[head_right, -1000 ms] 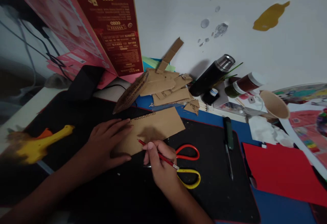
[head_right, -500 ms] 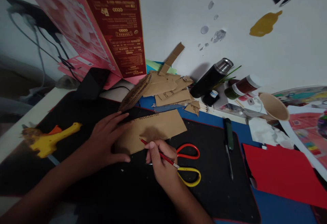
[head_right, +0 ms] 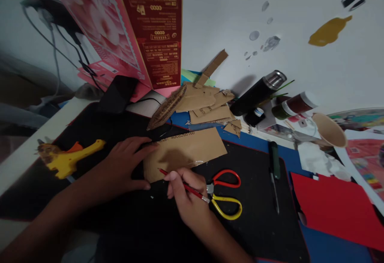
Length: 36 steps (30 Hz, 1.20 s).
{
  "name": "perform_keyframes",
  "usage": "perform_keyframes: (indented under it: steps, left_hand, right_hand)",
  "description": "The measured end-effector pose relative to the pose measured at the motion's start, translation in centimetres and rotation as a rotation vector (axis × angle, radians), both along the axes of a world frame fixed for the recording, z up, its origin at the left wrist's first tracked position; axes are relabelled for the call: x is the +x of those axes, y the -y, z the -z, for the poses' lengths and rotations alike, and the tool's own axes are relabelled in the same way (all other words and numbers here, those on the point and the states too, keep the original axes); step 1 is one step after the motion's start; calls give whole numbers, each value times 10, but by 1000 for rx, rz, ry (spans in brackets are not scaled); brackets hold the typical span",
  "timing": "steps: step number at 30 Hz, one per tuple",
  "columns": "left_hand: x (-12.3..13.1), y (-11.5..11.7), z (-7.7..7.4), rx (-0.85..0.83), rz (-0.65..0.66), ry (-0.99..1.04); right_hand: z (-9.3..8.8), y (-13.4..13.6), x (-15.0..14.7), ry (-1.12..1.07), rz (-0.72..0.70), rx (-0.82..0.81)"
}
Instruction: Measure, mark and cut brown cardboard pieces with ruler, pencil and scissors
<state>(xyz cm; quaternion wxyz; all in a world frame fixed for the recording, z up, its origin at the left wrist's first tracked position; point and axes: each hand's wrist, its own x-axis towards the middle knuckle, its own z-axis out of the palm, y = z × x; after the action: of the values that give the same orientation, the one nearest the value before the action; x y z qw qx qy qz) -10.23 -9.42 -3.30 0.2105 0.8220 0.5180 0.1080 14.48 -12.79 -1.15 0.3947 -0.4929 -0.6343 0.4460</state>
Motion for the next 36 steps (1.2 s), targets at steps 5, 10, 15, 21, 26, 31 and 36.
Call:
perform_keyframes:
  steps: [5, 10, 15, 21, 26, 31, 36]
  left_hand:
    - [1, -1, -2, -28, 1, 17]
    - [3, -1, -4, -39, -2, 22]
    - [3, 0, -4, -24, 0, 13]
    - [4, -1, -6, -34, 4, 12]
    - [4, 0, -6, -28, 6, 1]
    - [4, -1, -6, -34, 10, 3]
    - [5, -1, -6, -45, 7, -10]
  right_hand:
    - [6, -4, -13, 26, -12, 47]
    - [11, -5, -14, 48, 0, 51]
    - [11, -4, -14, 84, -56, 76]
    - [12, -4, -15, 97, -69, 92]
    - [10, -5, -17, 91, -74, 103]
    - [10, -5, -18, 94, -70, 95]
    - [11, -5, -18, 103, -62, 86]
